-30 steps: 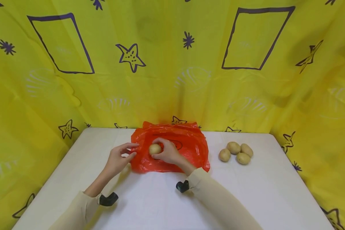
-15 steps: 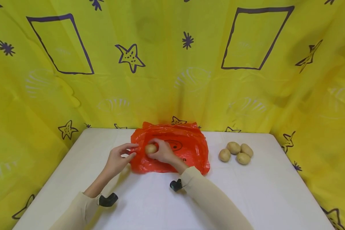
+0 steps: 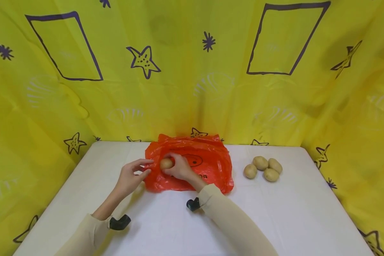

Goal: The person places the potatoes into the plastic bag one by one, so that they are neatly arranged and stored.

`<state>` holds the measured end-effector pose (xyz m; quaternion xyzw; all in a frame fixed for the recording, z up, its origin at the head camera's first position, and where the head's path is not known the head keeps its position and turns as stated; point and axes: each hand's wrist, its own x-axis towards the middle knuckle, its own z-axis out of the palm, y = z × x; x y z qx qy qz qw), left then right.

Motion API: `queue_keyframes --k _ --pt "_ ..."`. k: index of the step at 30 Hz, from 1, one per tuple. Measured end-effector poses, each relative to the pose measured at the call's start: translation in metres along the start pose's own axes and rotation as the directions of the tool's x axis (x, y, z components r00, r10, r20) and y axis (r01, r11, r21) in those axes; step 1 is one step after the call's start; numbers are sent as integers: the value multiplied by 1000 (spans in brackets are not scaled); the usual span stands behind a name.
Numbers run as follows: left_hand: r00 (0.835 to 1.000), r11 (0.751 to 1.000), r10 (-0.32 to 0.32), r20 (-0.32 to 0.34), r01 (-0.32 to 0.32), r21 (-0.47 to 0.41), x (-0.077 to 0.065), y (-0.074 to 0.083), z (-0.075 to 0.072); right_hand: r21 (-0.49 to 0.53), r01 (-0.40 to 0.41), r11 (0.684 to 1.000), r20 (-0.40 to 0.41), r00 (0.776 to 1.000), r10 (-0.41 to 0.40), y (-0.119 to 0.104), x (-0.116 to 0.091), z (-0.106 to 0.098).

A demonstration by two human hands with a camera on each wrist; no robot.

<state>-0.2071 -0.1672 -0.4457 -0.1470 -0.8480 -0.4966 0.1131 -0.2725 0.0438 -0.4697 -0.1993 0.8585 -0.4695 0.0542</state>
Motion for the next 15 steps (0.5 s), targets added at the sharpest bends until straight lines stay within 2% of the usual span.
queue_keyframes --k 15 --pt "1000 1000 -1 -7 1 -2 1 -1 -1 13 -20 1000 22 1000 20 -2 -1 0"
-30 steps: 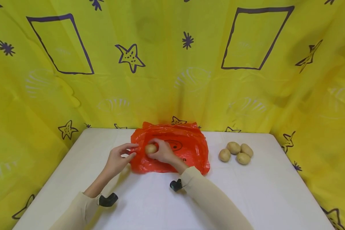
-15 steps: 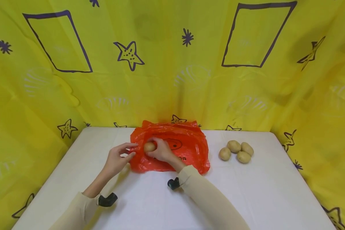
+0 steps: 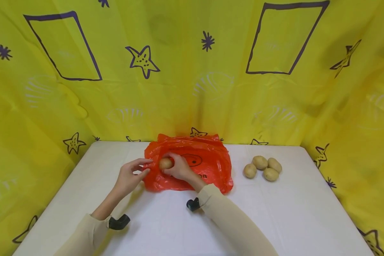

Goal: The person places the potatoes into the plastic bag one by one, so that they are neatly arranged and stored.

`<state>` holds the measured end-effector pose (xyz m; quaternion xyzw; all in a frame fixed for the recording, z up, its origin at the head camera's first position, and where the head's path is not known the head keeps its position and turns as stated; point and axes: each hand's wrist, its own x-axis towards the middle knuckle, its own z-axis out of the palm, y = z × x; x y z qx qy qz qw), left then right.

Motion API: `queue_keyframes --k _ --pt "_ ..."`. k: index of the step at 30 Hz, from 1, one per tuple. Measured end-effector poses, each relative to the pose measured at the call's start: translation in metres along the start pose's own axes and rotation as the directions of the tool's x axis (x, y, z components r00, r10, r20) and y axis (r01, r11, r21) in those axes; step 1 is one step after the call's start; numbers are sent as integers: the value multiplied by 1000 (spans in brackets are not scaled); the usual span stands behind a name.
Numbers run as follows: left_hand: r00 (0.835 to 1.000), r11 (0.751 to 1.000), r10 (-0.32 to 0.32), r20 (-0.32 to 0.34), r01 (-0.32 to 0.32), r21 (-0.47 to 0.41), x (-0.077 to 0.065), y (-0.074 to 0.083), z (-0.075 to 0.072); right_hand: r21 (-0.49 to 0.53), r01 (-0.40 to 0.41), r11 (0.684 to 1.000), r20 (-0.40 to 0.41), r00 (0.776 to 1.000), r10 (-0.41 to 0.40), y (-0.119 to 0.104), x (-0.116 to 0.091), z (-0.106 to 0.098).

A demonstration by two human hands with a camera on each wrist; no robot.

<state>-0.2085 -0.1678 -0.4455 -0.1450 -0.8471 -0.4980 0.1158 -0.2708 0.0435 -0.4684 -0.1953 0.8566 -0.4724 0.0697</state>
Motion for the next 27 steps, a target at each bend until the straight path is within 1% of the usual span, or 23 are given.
queue_keyframes --k 6,19,27 --pt "1000 1000 -8 -1 8 -6 -1 1 0 -2 10 1000 3 1000 -10 0 -1 0" --pt "1000 1000 12 -6 -12 -7 -1 3 0 -2 20 1000 17 1000 -20 2 -2 -1" --pt "1000 1000 2 -3 -2 -11 -2 3 0 -13 38 999 30 999 -38 2 -3 -1"
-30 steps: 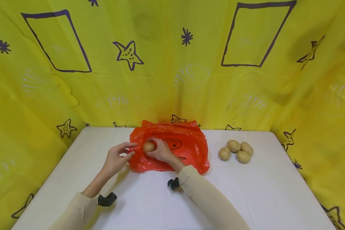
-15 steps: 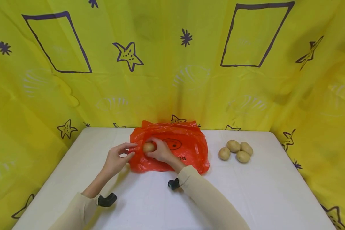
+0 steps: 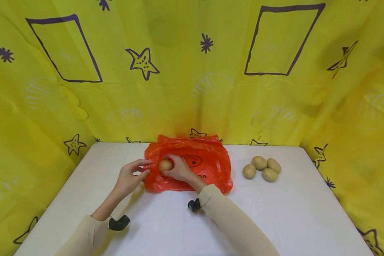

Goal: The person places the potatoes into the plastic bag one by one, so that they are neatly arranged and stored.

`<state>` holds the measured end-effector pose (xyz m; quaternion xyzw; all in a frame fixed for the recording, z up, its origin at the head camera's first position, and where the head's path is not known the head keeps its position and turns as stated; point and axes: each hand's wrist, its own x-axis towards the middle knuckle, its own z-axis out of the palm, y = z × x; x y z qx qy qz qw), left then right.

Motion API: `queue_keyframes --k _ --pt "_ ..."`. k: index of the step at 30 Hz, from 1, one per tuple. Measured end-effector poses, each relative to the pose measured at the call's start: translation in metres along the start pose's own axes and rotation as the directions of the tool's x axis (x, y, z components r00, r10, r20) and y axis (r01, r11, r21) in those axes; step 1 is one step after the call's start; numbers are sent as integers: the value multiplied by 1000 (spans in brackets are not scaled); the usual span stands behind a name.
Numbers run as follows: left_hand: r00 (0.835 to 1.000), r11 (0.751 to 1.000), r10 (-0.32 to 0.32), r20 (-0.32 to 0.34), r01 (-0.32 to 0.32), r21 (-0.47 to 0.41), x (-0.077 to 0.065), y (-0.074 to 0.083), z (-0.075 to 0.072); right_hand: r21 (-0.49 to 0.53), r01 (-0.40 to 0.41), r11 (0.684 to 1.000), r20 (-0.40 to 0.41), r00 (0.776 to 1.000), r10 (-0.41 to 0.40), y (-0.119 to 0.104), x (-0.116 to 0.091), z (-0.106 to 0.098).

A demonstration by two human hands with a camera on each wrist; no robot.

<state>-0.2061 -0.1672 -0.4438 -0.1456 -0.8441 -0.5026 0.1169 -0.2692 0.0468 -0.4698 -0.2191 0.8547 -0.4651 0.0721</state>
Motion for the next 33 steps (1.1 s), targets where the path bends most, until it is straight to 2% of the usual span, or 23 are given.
queue_keyframes --k 24,33 --pt "1000 1000 -16 3 16 -19 -4 -2 0 -22 26 999 48 999 -25 1 -13 -11" --pt "1000 1000 -2 -2 2 -14 -4 -3 0 -43 78 996 46 996 -76 -2 -24 -21"
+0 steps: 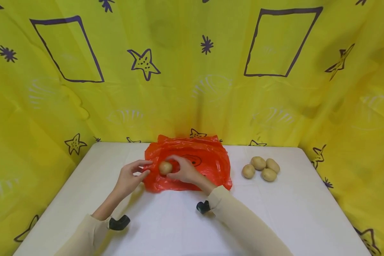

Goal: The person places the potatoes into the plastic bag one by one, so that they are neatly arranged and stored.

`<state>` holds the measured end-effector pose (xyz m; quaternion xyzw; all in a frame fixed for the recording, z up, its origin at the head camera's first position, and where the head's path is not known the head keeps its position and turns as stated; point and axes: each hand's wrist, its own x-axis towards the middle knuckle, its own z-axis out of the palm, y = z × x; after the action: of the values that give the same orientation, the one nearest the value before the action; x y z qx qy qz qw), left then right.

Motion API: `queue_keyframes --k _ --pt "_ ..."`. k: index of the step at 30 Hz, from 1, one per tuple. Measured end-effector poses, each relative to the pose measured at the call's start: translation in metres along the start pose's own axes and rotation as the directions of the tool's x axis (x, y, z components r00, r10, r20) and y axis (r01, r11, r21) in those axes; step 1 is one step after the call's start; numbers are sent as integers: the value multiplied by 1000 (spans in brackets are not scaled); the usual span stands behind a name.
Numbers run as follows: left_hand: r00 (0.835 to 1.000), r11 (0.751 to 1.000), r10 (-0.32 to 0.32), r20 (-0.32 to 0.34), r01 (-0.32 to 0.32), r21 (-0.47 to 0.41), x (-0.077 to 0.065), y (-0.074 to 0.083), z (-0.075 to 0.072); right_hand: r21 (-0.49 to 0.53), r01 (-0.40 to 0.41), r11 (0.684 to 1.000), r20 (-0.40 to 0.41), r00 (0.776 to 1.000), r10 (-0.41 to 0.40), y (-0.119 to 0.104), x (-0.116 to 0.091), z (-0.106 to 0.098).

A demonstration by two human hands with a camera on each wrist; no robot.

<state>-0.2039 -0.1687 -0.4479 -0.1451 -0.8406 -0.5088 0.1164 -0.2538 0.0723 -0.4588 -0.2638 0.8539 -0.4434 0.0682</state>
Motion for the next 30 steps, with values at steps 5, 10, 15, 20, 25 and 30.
queue_keyframes --k 5,10,15,20,25,30 --pt "1000 1000 -5 4 5 -19 1 0 1 0 9 1000 -1 1000 -9 -1 -6 -5" --pt "1000 1000 -5 1 5 -28 1 0 3 -16 36 999 -7 999 -36 -2 -15 -10" --pt "1000 1000 9 -10 -10 -19 1 -1 4 -36 48 998 -13 999 -49 -3 -23 -14" --pt "1000 1000 1 -11 -1 -18 0 1 3 -30 71 997 -4 997 -71 -5 -32 -17" --pt "1000 1000 -10 -11 9 -27 0 1 3 -18 90 996 16 996 -90 -9 -42 -22" --pt "1000 1000 -10 -14 10 -27 0 0 4 -22 98 995 29 995 -97 -17 -52 -27"
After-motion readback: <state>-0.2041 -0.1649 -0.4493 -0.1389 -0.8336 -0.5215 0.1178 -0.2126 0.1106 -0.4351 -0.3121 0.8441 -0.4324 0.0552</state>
